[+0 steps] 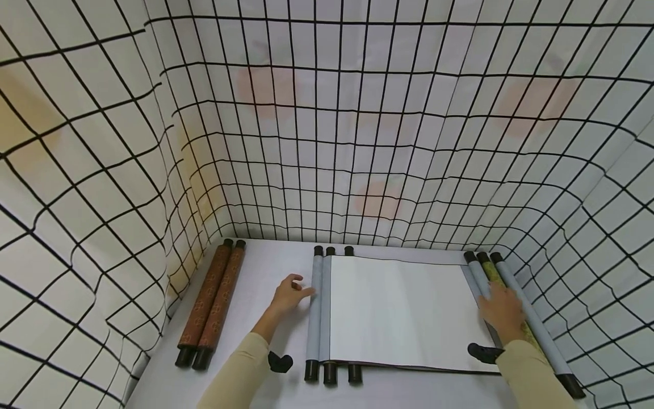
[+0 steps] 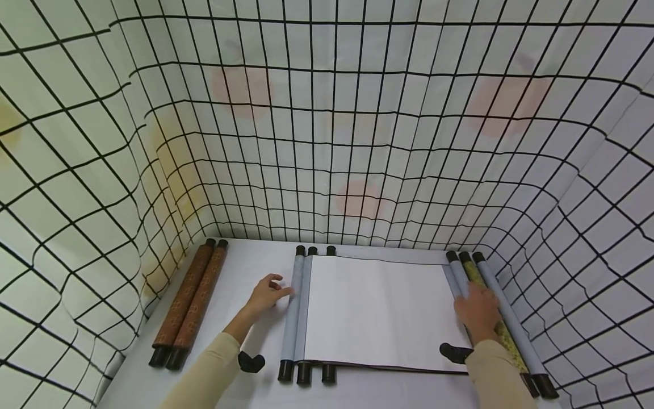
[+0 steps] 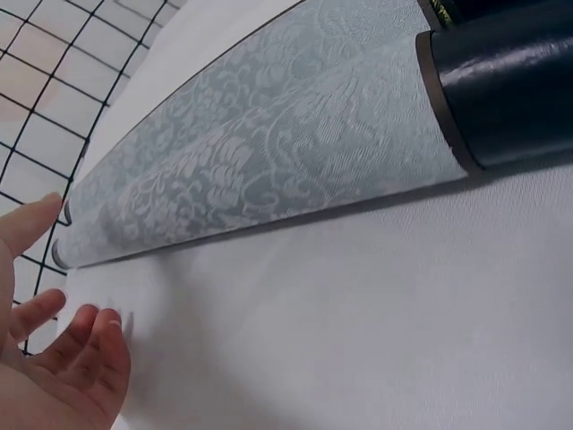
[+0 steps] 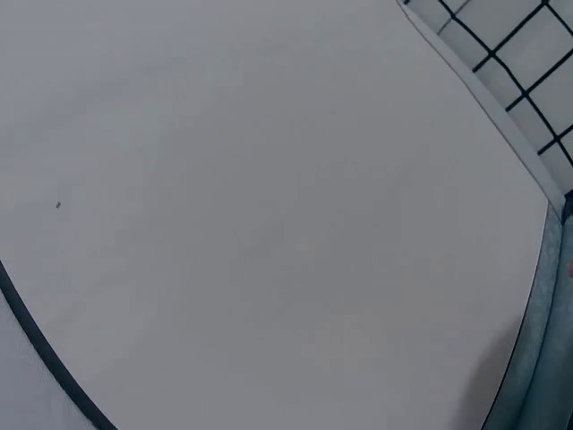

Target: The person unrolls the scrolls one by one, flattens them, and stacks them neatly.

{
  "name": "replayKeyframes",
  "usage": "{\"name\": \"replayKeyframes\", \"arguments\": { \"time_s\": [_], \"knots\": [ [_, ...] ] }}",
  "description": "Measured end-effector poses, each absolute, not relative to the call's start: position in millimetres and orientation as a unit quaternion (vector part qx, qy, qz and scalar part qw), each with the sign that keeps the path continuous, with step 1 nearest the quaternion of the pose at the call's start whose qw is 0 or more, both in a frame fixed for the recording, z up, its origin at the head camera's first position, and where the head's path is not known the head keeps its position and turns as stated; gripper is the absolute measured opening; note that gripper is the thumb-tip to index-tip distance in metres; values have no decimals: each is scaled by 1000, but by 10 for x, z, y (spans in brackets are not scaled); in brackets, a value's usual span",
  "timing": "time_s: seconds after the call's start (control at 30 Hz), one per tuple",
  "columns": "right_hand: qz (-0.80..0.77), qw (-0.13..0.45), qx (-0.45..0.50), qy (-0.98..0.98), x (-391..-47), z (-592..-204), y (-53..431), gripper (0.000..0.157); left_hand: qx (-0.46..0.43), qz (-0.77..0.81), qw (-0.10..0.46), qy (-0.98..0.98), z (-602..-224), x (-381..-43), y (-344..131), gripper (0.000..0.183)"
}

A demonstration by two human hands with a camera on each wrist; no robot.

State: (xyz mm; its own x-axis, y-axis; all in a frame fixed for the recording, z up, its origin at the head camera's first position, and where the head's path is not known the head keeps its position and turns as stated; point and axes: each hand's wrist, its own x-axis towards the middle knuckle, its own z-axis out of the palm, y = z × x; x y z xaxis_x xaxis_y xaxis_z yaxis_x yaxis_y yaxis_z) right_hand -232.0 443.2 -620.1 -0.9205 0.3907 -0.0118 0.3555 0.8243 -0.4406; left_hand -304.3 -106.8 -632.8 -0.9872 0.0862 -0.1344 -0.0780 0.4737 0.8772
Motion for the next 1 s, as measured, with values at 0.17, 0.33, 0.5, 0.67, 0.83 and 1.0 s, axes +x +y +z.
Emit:
{"name": "replayKeyframes", "arguments": {
  "time_s": [0.17,0.33,0.5,0.67,0.83,1.0],
  "knots": [
    [236,55,-143,-960,-2462,-6166,4238,61,-1,515,68,854,-6247,-3039,-1178,64],
    [247,76,-85,-962,-2585,-6073,3943,58,-2,521,60,851,-6152,-3047,-1288,64],
    [254,100,-45,-961,-2710,-6017,3570,53,-3,522,50,851,-6044,-3049,-1411,62],
    [269,89,-29,-958,-2814,-5950,3200,52,-11,530,40,847,-5929,-3027,-1552,60],
    [289,83,-18,-954,-2883,-5890,2864,51,-20,523,33,851,-5890,-3010,-1689,60],
    [311,91,9,-946,-2953,-5825,2552,49,-28,516,27,855,-5869,-2967,-1808,61]
  ]
}}
